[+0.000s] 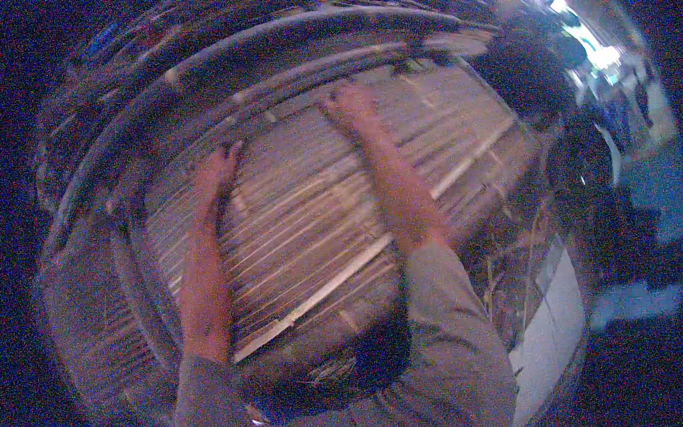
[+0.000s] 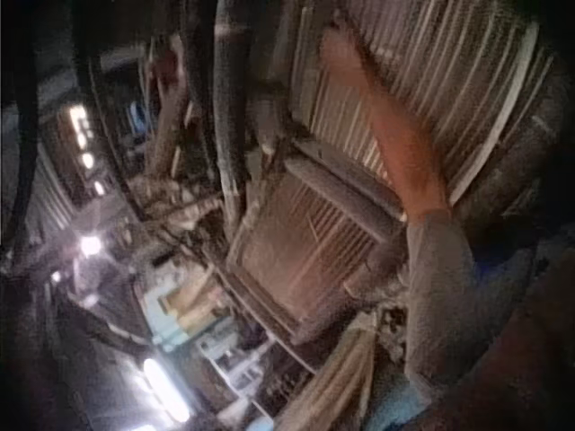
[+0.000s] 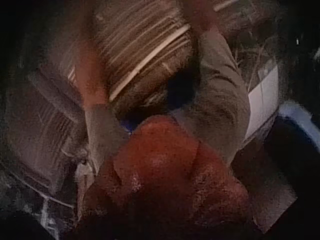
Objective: The person sits on the floor and uses a knife to split and smooth thin bamboo strips. They repeatedly place the prepared strips into a large curved bamboo frame, aligning them with existing strips to form a woven panel.
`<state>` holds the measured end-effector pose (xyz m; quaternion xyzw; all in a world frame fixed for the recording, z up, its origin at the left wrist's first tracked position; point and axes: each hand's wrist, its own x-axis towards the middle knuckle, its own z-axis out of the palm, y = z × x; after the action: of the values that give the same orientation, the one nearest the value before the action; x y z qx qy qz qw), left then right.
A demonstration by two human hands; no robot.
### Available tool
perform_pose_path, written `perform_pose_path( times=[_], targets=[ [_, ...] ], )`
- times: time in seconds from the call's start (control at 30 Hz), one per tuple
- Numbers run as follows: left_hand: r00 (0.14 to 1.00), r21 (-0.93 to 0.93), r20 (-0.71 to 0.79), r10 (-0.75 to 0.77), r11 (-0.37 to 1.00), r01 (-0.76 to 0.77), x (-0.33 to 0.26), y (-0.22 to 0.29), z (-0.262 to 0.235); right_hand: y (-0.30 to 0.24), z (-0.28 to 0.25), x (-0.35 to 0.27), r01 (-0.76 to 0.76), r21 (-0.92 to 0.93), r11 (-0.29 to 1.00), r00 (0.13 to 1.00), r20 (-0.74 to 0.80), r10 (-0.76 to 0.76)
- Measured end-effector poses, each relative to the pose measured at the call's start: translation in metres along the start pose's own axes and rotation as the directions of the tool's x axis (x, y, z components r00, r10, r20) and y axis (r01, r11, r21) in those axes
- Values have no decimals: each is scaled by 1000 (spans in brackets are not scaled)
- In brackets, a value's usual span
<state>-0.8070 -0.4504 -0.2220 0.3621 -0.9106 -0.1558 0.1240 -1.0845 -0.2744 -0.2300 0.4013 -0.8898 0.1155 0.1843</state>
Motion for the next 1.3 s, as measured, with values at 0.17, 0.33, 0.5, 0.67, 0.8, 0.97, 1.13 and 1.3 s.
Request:
perform_pose_path(
  times=[0.17,0.33,0.5,0.67,0.8,0.97,1.13,1.3],
  targets=[
    [999,51,25,41,998,-43,-1,17,-12,10,-6,0,95,219,971,972,-233,-42],
    [997,17,11,79,997,-79,-4,11,-15,-16,-77,-47,139,243,960,989,-79,-123],
    [997,55,-21,78,996,-77,-3,18,-9,-49,-189,-219,359,305,882,931,-42,-364],
    [988,-50,-142,66,996,-74,18,-26,14,-71,-188,-301,214,371,904,969,40,-245],
    [997,-38,-79,-4,999,1,16,-3,1,-63,-187,-307,144,331,933,988,12,-156],
    [964,154,-262,38,988,3,-21,27,-18,-58,-180,-309,113,336,935,994,-26,-110],
    [979,343,5,204,919,-193,-58,25,-33,-58,-183,-310,90,349,933,985,-168,-33],
    [938,-185,295,179,974,-128,-159,9,-29,-59,-183,-313,85,267,960,951,-309,2]
  ],
)
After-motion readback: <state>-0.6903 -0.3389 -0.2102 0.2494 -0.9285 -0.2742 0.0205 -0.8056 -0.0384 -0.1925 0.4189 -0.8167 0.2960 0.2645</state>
